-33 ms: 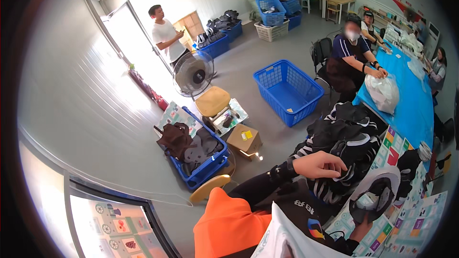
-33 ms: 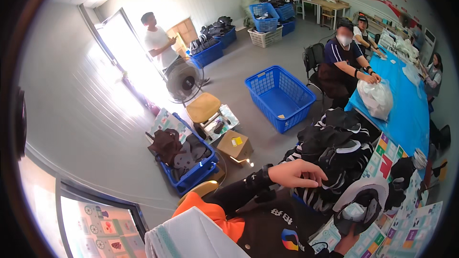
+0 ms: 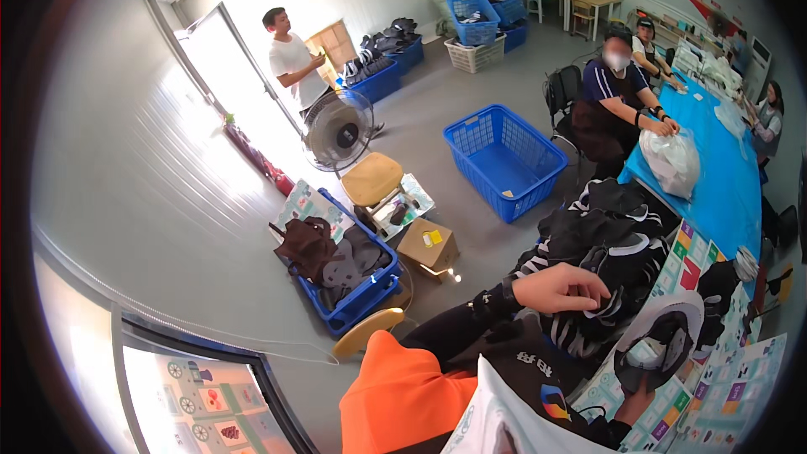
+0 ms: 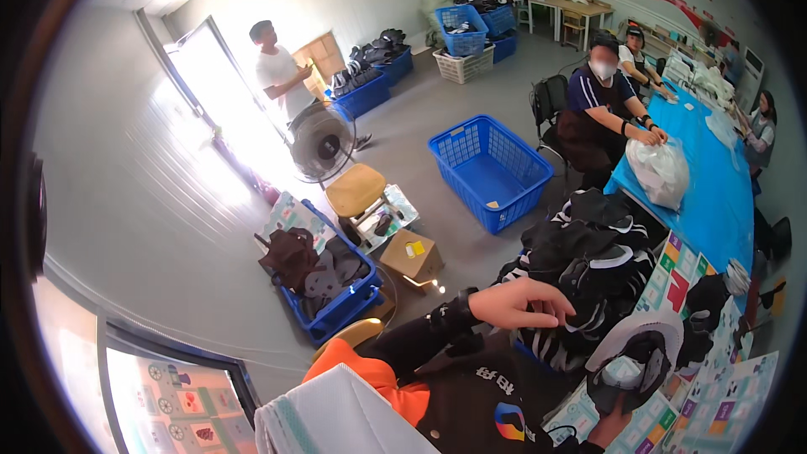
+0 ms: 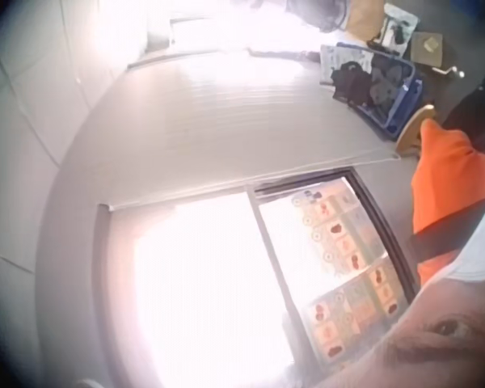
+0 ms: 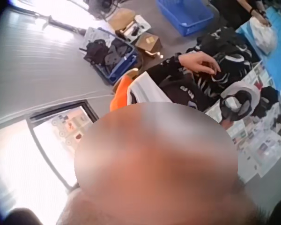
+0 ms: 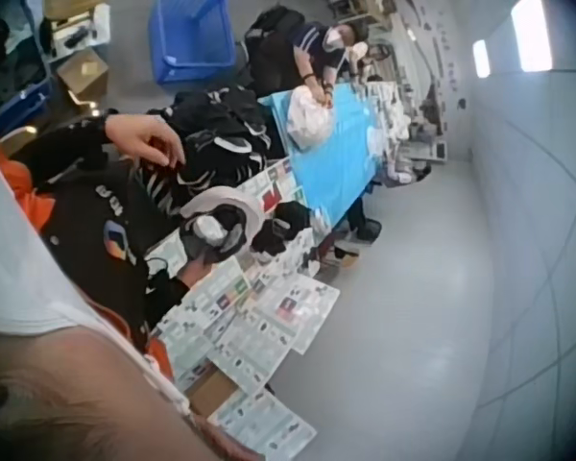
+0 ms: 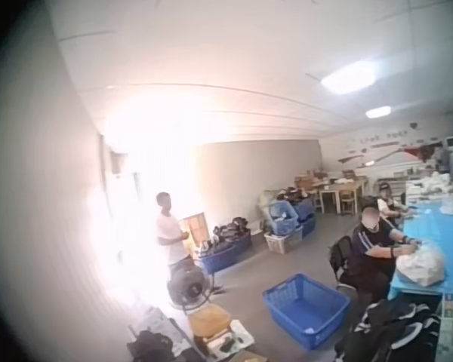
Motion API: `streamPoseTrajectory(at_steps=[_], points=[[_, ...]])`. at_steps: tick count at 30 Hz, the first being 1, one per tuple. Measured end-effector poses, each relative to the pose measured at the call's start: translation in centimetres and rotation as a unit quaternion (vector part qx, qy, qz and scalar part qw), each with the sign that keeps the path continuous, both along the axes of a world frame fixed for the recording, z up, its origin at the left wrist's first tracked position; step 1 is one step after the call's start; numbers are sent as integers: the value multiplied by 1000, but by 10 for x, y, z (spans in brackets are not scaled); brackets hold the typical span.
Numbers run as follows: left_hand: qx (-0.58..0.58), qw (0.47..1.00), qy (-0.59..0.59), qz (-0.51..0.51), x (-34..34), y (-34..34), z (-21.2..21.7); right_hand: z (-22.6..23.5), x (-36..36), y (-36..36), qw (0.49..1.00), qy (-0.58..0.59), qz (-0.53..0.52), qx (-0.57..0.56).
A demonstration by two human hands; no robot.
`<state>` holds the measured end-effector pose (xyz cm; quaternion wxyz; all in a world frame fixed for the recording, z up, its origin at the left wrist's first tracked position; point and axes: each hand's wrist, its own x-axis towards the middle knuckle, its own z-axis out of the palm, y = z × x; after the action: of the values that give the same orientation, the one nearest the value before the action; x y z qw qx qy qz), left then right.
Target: The person handles shoe components at a workstation, using a hand tool to press or trim a gray shoe part, and then picks up several black shoe pieces one by one to check them.
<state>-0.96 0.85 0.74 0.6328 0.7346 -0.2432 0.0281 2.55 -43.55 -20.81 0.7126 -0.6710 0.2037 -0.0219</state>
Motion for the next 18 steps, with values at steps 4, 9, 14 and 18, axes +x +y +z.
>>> streamPoseTrajectory(at_steps=[4,9,14,18], points=[[-137,979,-149,38,-11,19,77,24,-16,7,1000,2,4,12],[-284,881,-373,-67,-33,27,167,-6,-21,-22,995,-45,31,-81],[-225,892,-344,-189,-58,21,213,32,-32,-12,999,-18,-29,-28],[-245,881,-340,-218,-39,7,205,39,-52,-23,999,-8,-53,-11]])
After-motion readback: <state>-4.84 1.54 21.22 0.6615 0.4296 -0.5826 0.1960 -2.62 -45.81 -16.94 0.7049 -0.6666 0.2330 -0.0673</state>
